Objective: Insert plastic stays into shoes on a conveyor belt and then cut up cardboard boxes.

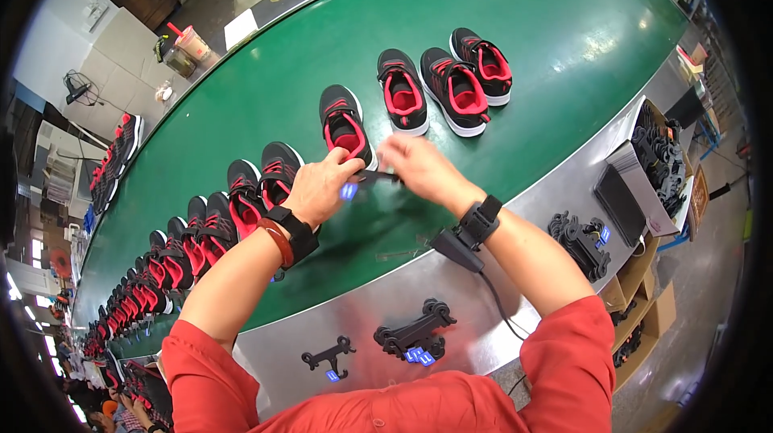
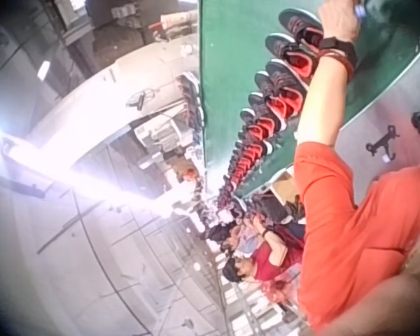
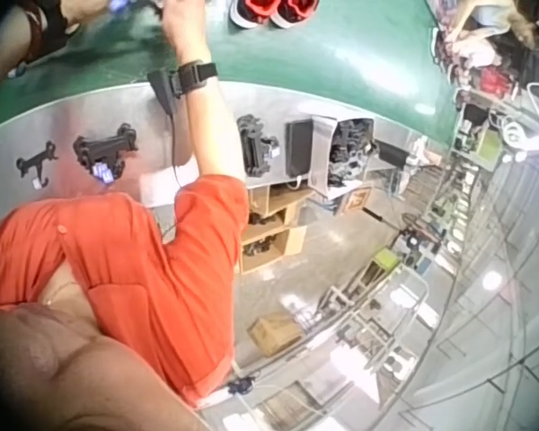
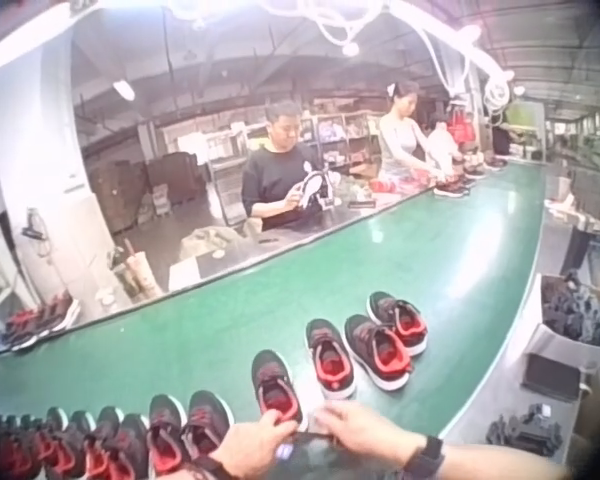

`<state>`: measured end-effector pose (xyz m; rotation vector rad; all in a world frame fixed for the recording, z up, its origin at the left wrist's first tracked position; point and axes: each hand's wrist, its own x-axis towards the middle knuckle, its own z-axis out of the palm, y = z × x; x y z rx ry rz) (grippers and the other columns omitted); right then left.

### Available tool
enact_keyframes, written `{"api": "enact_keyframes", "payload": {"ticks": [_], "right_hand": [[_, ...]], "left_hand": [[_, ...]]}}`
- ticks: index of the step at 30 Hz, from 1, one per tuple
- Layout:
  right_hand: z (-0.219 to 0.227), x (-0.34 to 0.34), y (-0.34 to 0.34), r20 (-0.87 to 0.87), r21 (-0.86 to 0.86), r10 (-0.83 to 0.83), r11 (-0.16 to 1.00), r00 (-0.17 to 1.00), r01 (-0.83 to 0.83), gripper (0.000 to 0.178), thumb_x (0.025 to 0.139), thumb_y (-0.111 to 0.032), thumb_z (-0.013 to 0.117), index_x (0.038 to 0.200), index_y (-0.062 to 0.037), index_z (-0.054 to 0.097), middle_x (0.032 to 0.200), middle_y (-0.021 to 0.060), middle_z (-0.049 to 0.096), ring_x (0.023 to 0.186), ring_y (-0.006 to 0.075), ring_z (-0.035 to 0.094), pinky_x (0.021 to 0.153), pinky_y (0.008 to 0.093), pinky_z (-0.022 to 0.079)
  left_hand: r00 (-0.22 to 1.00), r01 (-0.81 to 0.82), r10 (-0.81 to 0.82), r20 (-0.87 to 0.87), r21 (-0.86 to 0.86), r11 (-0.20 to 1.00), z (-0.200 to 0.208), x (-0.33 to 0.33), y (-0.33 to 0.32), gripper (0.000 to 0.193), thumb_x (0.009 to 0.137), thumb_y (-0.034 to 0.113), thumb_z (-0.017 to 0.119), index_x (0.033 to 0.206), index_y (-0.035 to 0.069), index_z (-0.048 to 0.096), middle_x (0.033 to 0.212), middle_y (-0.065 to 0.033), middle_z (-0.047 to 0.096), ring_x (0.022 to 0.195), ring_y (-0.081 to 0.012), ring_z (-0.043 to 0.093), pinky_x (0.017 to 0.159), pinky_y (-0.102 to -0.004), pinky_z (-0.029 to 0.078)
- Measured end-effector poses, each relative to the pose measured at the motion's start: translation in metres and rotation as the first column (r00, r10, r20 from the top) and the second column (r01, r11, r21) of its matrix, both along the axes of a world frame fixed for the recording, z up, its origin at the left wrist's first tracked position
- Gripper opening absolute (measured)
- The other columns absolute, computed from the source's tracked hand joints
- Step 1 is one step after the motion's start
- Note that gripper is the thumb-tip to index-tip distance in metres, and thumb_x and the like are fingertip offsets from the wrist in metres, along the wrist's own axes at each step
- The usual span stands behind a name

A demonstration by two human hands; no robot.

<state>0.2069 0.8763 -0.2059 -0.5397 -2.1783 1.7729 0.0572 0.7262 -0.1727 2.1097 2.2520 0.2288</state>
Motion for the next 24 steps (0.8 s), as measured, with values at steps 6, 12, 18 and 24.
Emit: {"api": "enact_keyframes", "payload": {"ticks": [6,12,18,24], "right_hand": [[-0.007,-0.004,0.066,0.063,0.823,-0.024,0.567,0.998,-0.038,0.037,0.078,-0.005,0.064,0.113,-0.0044,0.055,0.111,0.0112,0.056,0.093,0.0314,0.056,0.081,0.0408,0.046],[0.006,-0.017,0.051,0.074,0.885,0.151,0.446,0.986,-0.135,0.026,0.076,-0.018,0.070,0.093,-0.0067,0.054,0.086,0.0088,0.056,0.085,0.0302,0.056,0.075,0.0428,0.045],[0.026,-0.023,0.023,0.018,0.939,0.187,0.333,0.982,-0.081,0.023,0.074,-0.024,0.072,0.086,-0.0099,0.058,0.078,0.0053,0.056,0.080,0.0243,0.056,0.071,0.0380,0.043],[0.028,-0.029,0.002,0.208,0.959,0.105,0.173,0.973,-0.223,0.021,0.070,-0.023,0.073,0.082,-0.0118,0.060,0.076,0.0032,0.057,0.080,0.0226,0.058,0.072,0.0378,0.042]], "left_hand": [[0.988,-0.157,0.155,-0.029,-0.130,0.979,0.010,0.002,-0.007,0.032,0.082,0.004,0.049,0.113,0.009,0.057,0.085,-0.0187,0.060,0.073,-0.0378,0.062,0.067,-0.0481,0.049],[0.941,-0.262,0.271,0.202,-0.072,0.962,0.004,-0.006,-0.012,0.032,0.083,0.002,0.045,0.110,0.003,0.061,0.086,-0.0248,0.063,0.083,-0.0405,0.062,0.074,-0.0485,0.049],[0.918,-0.304,0.330,0.221,-0.144,0.942,0.010,-0.007,-0.017,0.035,0.082,0.002,0.043,0.113,0.003,0.061,0.090,-0.0252,0.064,0.086,-0.0408,0.062,0.078,-0.0484,0.050],[0.926,-0.257,0.272,0.263,-0.092,0.962,0.001,-0.010,-0.031,0.028,0.084,0.003,0.050,0.109,0.001,0.062,0.087,-0.0221,0.063,0.083,-0.0374,0.063,0.074,-0.0435,0.050]]}}
